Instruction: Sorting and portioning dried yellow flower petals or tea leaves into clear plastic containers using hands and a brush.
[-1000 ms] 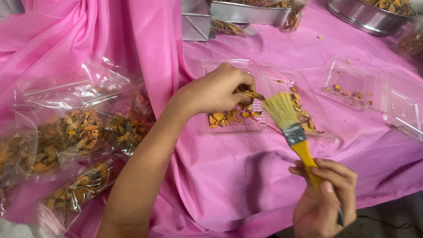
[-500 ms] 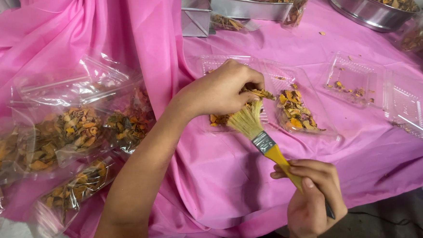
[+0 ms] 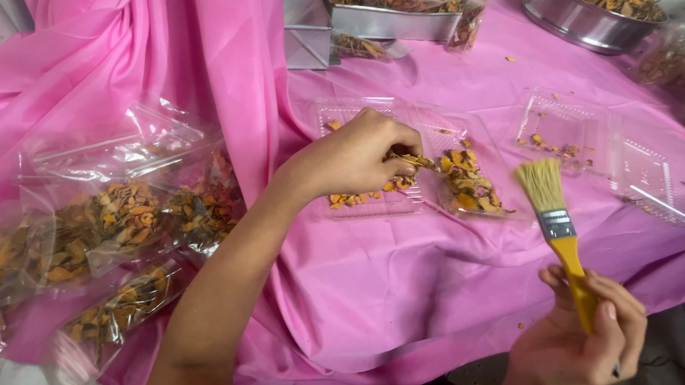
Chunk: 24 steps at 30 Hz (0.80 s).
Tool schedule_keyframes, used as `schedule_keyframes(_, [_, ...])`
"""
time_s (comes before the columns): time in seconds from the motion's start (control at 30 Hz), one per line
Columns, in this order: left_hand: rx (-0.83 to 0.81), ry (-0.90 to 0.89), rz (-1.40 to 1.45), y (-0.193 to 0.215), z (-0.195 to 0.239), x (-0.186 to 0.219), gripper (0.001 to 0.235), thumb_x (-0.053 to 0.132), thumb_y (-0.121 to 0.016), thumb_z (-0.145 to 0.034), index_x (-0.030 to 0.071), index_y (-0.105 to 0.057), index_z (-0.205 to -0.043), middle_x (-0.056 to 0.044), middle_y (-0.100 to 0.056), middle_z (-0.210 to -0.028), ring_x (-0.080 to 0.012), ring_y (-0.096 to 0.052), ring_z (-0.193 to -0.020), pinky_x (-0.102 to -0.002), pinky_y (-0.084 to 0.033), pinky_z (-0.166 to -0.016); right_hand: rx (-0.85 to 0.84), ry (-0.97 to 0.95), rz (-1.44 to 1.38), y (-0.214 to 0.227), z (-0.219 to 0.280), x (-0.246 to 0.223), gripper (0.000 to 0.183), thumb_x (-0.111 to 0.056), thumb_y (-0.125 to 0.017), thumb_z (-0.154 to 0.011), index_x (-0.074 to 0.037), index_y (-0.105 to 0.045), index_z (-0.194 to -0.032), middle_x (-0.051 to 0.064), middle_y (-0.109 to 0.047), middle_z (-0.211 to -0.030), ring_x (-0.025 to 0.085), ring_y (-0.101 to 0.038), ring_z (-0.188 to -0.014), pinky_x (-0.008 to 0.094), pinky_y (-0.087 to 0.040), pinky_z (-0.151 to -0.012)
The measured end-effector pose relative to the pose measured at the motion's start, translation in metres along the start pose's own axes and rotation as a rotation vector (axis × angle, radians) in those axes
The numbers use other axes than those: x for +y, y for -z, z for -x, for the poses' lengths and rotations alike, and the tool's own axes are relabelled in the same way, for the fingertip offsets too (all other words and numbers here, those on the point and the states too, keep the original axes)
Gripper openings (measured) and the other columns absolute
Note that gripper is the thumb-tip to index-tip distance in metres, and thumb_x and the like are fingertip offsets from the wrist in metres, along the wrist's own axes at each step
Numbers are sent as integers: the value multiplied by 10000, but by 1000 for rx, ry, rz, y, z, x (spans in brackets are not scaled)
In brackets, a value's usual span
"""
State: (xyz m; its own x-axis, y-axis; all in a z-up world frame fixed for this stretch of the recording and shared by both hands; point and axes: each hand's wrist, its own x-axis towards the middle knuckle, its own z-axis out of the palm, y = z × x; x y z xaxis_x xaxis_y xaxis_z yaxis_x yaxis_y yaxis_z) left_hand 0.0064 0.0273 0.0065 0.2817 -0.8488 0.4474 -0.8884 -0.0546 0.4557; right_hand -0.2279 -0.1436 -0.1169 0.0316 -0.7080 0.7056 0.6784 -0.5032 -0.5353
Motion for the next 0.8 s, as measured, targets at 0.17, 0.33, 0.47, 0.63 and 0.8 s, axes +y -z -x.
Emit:
schedule_keyframes(0.17, [-106,228,45,-2,-47,24,15,67,-692,-957,54,-685,-961,-85,-763,-930,-121,-733,-728,-243,-509,-513,121,-188,157,14,1,-23,226,-132,-464,-1027,20,-631,-1026,125,-593,-1118,306,-700,-852,290,-685,-820])
schedule_keyframes(0.33, [-141,168,-61,-58,-109,-8,180,13,-711,-874,95,-715,-1034,-137,-703,-1030,-221,-712,-754,-359,-515,-570,82,-187,137,39,4,-11,216,-141,-498,-1022,23,-639,-1023,153,-600,-1106,345,-705,-833,332,-691,-811])
schedule_keyframes(0.47, [-165,167,-5,-60,-99,-25,347,-136,-616,-807,122,-773,-978,-74,-724,-1003,-186,-698,-865,-317,-543,-694,62,-183,158,49,8,-10,213,-127,-489,-1051,37,-621,-1013,175,-584,-1106,359,-687,-808,358,-692,-813])
schedule_keyframes(0.63, [-238,308,-47,16,-15,18,171,-16,-649,-930,93,-779,-949,-56,-806,-995,-122,-782,-885,-248,-639,-796,34,-193,161,58,11,-4,222,-134,-490,-1038,38,-628,-1012,172,-597,-1074,368,-696,-807,361,-680,-790])
schedule_keyframes(0.8, [-384,532,-198,39,32,9,240,97,-707,-889,107,-776,-1119,-17,-760,-1153,-165,-710,-1029,-320,-573,-841,13,-195,177,56,14,-1,237,-158,-499,-1037,39,-631,-1033,172,-593,-1086,369,-699,-808,349,-672,-778])
